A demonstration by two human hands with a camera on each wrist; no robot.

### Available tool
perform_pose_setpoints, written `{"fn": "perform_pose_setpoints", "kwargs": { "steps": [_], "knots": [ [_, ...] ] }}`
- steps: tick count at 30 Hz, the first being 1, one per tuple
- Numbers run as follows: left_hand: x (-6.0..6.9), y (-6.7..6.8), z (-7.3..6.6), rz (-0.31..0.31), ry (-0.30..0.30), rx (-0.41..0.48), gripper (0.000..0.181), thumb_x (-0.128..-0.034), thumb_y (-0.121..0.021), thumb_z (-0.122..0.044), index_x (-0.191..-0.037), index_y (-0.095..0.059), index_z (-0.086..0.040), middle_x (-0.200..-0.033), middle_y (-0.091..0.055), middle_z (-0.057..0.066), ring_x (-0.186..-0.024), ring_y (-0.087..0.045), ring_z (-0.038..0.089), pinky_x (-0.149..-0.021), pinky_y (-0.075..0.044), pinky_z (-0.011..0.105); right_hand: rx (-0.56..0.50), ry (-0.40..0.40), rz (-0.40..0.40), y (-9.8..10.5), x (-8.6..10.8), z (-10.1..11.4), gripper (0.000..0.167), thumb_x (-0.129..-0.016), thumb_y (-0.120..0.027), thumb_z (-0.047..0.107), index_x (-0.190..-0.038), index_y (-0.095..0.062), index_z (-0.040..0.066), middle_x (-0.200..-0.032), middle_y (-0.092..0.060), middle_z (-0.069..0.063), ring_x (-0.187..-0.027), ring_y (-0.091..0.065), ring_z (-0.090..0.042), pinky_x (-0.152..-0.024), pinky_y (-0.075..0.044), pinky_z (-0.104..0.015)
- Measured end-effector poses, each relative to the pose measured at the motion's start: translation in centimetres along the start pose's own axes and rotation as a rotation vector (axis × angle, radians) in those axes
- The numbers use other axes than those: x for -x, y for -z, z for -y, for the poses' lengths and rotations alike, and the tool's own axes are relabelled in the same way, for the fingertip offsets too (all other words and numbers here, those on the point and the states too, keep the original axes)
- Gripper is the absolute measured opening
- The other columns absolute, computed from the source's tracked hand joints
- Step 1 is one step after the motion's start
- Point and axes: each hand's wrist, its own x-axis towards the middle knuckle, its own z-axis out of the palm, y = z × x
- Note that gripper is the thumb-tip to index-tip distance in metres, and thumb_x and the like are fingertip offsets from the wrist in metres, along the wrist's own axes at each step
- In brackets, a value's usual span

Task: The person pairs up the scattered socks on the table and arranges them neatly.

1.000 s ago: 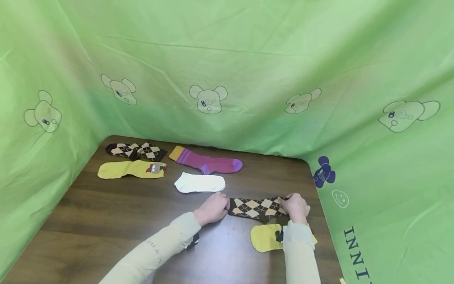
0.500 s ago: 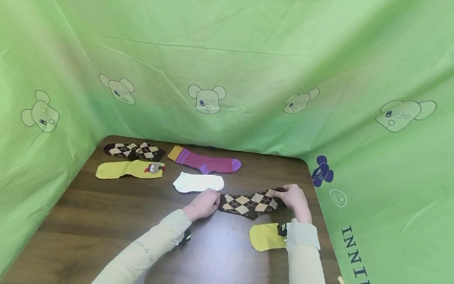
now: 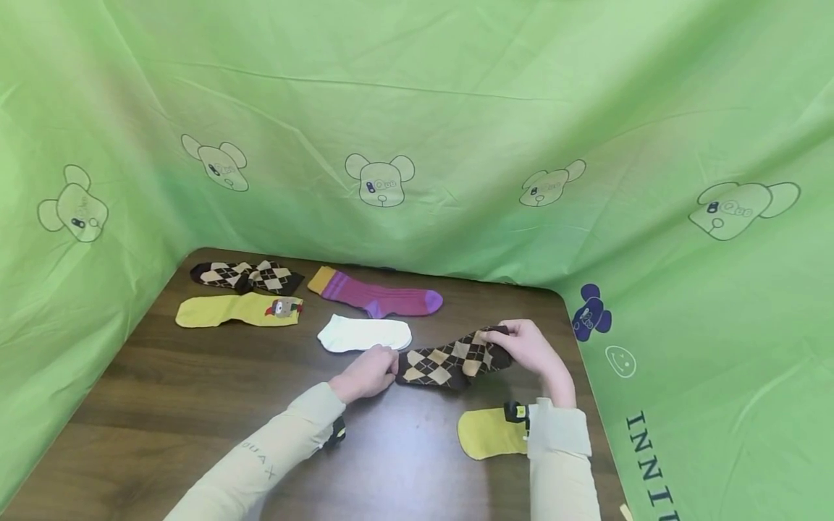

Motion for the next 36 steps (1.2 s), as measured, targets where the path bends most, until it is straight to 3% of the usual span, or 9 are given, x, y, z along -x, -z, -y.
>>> {"fn": "perform_pose_setpoints", "kwargs": {
  "steps": [6,10,16,22,29,36],
  "knots": [
    [0.0,0.0,0.1,0.027,0.023,0.013,0.013,-0.0780,-0.077,-0.005,-0.081,-0.069,-0.014,-0.081,-0.063,-0.002,-0.082,-0.061,0.019,-0.077,-0.051,0.031,-0.132,0.027,0.061,-0.4,0.2,1.2,0.031,-0.099,-0.068,0.027,-0.082,-0.067,0.002,-0.064,-0.062,-0.002,-0.054,-0.060,-0.013,-0.058,-0.051,-0.030],
    [0.0,0.2,-0.5,0.043,0.016,0.049,0.021,-0.0784,-0.083,-0.016,-0.094,-0.070,-0.010,-0.091,-0.067,0.000,-0.090,-0.063,0.018,-0.083,-0.051,0.030,-0.162,0.058,0.085,-1.1,0.1,1.7,0.031,-0.099,-0.068,0.029,-0.089,-0.070,0.000,-0.070,-0.066,-0.005,-0.062,-0.065,-0.017,-0.069,-0.053,-0.031],
    [-0.6,1.0,-2.8,0.020,-0.050,0.097,0.053,-0.0851,-0.081,-0.045,-0.117,-0.063,-0.007,-0.111,-0.067,0.006,-0.101,-0.062,0.018,-0.092,-0.049,0.030,-0.175,0.113,0.097,-2.0,-0.4,1.9,0.034,-0.100,-0.066,0.028,-0.093,-0.069,-0.006,-0.076,-0.070,-0.011,-0.071,-0.067,-0.023,-0.078,-0.052,-0.034],
    [-1.3,1.9,-5.2,-0.069,-0.064,0.161,0.063,-0.0848,-0.075,-0.061,-0.119,-0.060,-0.010,-0.113,-0.064,0.002,-0.100,-0.058,0.013,-0.091,-0.048,0.026,-0.221,0.152,0.104,-2.7,-0.8,2.4,0.032,-0.101,-0.065,0.025,-0.095,-0.071,-0.006,-0.084,-0.073,-0.010,-0.080,-0.069,-0.022,-0.081,-0.054,-0.031],
    [-1.6,3.0,-7.3,-0.215,-0.090,0.229,0.053,-0.0844,-0.080,-0.051,-0.111,-0.056,-0.013,-0.105,-0.062,0.002,-0.088,-0.054,0.009,-0.080,-0.049,0.024,-0.280,0.175,0.128,-3.0,-0.9,2.8,0.031,-0.103,-0.061,0.019,-0.106,-0.069,-0.011,-0.091,-0.074,-0.013,-0.080,-0.072,-0.021,-0.080,-0.058,-0.035],
    [-1.7,3.3,-7.6,-0.333,-0.150,0.178,0.024,-0.0909,-0.075,-0.022,-0.102,-0.055,-0.015,-0.093,-0.059,-0.002,-0.084,-0.052,0.011,-0.075,-0.046,0.025,-0.273,0.169,0.118,-3.2,-0.9,3.2,0.031,-0.102,-0.063,0.020,-0.104,-0.071,-0.010,-0.093,-0.074,-0.014,-0.083,-0.071,-0.021,-0.078,-0.058,-0.037]
  ]
}}
